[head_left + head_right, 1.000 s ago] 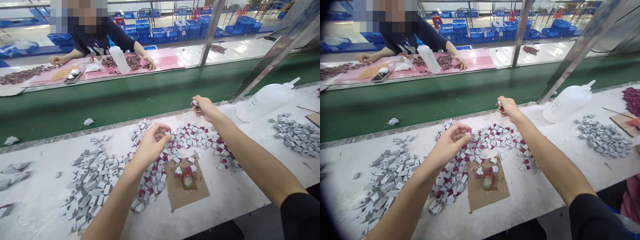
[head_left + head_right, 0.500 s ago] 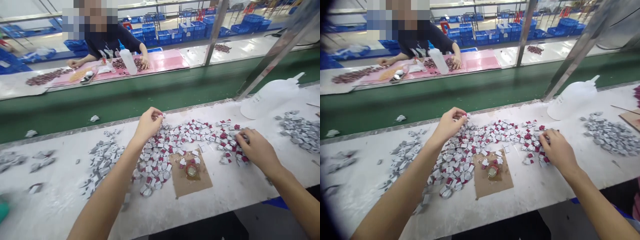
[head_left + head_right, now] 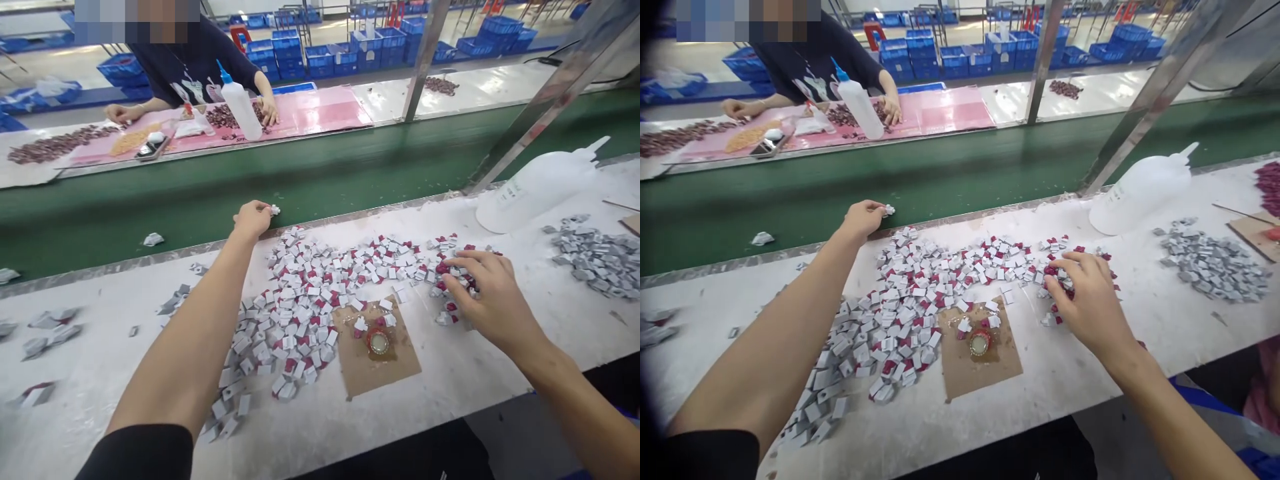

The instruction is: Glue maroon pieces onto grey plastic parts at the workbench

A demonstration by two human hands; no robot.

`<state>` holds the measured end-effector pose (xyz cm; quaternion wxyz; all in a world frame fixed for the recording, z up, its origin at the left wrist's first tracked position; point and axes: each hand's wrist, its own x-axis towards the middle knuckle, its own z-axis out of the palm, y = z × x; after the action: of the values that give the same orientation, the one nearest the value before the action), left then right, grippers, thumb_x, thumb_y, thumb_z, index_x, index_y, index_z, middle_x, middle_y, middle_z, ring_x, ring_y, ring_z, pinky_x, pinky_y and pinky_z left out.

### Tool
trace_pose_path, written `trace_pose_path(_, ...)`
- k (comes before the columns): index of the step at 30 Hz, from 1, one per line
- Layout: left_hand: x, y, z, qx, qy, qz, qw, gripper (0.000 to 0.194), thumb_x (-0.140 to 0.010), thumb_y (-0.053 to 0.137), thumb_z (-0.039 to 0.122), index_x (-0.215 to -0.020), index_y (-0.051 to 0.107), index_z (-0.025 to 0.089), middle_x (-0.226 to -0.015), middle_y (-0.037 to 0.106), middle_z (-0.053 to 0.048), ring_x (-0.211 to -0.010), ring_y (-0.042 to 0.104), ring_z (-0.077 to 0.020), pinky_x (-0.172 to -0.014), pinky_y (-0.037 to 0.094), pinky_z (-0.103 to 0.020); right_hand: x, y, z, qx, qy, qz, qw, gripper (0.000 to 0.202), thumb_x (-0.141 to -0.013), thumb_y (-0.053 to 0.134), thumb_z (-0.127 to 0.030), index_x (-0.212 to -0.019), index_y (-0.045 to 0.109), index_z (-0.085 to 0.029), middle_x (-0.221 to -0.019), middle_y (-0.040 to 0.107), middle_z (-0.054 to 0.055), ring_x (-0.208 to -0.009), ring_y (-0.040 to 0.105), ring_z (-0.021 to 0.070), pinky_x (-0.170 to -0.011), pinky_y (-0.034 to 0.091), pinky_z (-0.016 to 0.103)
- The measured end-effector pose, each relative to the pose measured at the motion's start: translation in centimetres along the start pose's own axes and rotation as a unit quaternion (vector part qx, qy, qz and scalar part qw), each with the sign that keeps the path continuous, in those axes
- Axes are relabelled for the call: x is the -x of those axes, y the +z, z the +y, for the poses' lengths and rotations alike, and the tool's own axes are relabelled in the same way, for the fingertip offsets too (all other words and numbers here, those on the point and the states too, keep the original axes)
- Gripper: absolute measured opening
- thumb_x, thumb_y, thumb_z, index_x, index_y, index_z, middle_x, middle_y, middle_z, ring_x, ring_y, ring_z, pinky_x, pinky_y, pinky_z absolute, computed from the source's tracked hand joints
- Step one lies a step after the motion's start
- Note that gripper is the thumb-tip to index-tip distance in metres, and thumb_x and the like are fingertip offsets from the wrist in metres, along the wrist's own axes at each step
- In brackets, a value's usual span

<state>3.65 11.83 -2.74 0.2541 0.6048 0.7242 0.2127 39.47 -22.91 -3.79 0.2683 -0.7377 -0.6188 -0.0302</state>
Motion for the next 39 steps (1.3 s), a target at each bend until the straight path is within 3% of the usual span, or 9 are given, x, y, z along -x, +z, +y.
trace_pose_path(3, 0.1, -0.6, -0.4, -0.051, -0.028, 0.013, 0.998, 0.043, -0.110, 0.081, 0.043, -0.145, 0.074, 0.020, -0.156, 0.071, -0.014, -0.140, 0.071, -0.0346, -0.118, 0.062, -0.061, -1.6, 0.6, -3.0, -0.054, -0.012, -0.033, 0.998, 0.026, -0.112, 0.060, -0.044, -0.124, 0.082, -0.033, -0.131, 0.080, 0.018, -0.133, 0.073, 0.0455, -0.111, 0.059, 0.068)
trace_pose_path(6, 1.1, -1.5, -0.4, -0.071, -0.023, 0.018, 0.997, 0.045, -0.109, 0.079, 0.036, -0.149, 0.070, 0.018, -0.159, 0.068, -0.018, -0.150, 0.064, -0.0390, -0.125, 0.054, -0.062, -4.0, 1.9, -6.5, -0.140, -0.069, -0.130, 0.979, 0.031, -0.115, 0.057, -0.033, -0.131, 0.083, -0.033, -0.130, 0.083, 0.015, -0.127, 0.076, 0.0408, -0.106, 0.064, 0.063)
trace_pose_path(10, 4.1, -2.8, -0.5, -0.068, 0.040, 0.004, 0.997, 0.047, -0.103, 0.073, 0.027, -0.148, 0.064, 0.016, -0.154, 0.069, -0.027, -0.149, 0.061, -0.0448, -0.121, 0.052, -0.058, -7.1, 5.3, -11.0, -0.185, -0.147, -0.214, 0.948, 0.040, -0.111, 0.058, -0.018, -0.139, 0.082, -0.033, -0.143, 0.081, 0.011, -0.136, 0.073, 0.0365, -0.112, 0.063, 0.060)
trace_pose_path(13, 7.4, -3.5, -0.8, -0.065, 0.103, -0.011, 0.993, 0.042, -0.102, 0.069, 0.030, -0.143, 0.065, 0.017, -0.150, 0.070, -0.026, -0.145, 0.061, -0.0467, -0.121, 0.050, -0.060, -8.7, 7.6, -12.7, -0.179, -0.150, -0.232, 0.944, 0.036, -0.104, 0.065, -0.013, -0.131, 0.084, -0.027, -0.135, 0.083, 0.013, -0.131, 0.074, 0.0370, -0.112, 0.062, 0.059)
trace_pose_path(17, 12.2, -3.4, -0.9, -0.060, 0.208, -0.061, 0.974, 0.034, -0.103, 0.066, 0.037, -0.132, 0.072, 0.020, -0.144, 0.073, -0.022, -0.147, 0.058, -0.0447, -0.127, 0.044, -0.060, -10.1, 8.1, -12.6, -0.173, -0.115, -0.235, 0.950, 0.026, -0.096, 0.072, -0.013, -0.117, 0.084, -0.023, -0.118, 0.083, 0.013, -0.112, 0.078, 0.0339, -0.101, 0.065, 0.051)
trace_pose_path(22, 15.3, -0.4, 0.5, -0.055, 0.329, -0.153, 0.930, 0.018, -0.098, 0.076, 0.035, -0.114, 0.074, 0.026, -0.122, 0.080, -0.009, -0.128, 0.066, -0.0358, -0.123, 0.046, -0.052, -13.6, 7.3, -11.3, -0.169, -0.054, -0.213, 0.961, 0.020, -0.092, 0.076, -0.020, -0.111, 0.082, -0.023, -0.116, 0.083, 0.011, -0.096, 0.077, 0.0291, -0.090, 0.064, 0.045)
trace_pose_path(26, 15.6, 1.9, 1.4, -0.073, 0.341, -0.153, 0.925, 0.018, -0.097, 0.076, 0.031, -0.113, 0.073, 0.025, -0.119, 0.075, -0.014, -0.128, 0.062, -0.0408, -0.117, 0.048, -0.056, -18.2, 9.7, -10.8, -0.145, -0.005, -0.179, 0.973, 0.016, -0.092, 0.075, -0.018, -0.106, 0.080, -0.023, -0.116, 0.083, 0.010, -0.101, 0.076, 0.0299, -0.101, 0.060, 0.047)
trace_pose_path(31, 16.2, 2.6, 1.4, -0.097, 0.338, -0.149, 0.924, 0.018, -0.099, 0.074, 0.032, -0.115, 0.071, 0.024, -0.116, 0.072, -0.014, -0.126, 0.060, -0.0422, -0.114, 0.048, -0.057, -22.9, 14.2, -10.4, -0.116, 0.055, -0.134, 0.983, 0.012, -0.098, 0.073, -0.018, -0.110, 0.076, -0.021, -0.124, 0.081, 0.015, -0.115, 0.072, 0.0338, -0.109, 0.056, 0.050)
trace_pose_path(39, 15.1, 4.4, 2.7, -0.132, 0.316, -0.122, 0.932, 0.016, -0.101, 0.065, 0.020, -0.110, 0.077, 0.022, -0.112, 0.073, -0.018, -0.125, 0.061, -0.0451, -0.111, 0.050, -0.061, -25.1, 16.2, -10.4, -0.151, 0.066, -0.117, 0.979, 0.012, -0.104, 0.068, -0.018, -0.112, 0.077, -0.021, -0.115, 0.081, 0.013, -0.111, 0.071, 0.0303, -0.109, 0.056, 0.047)
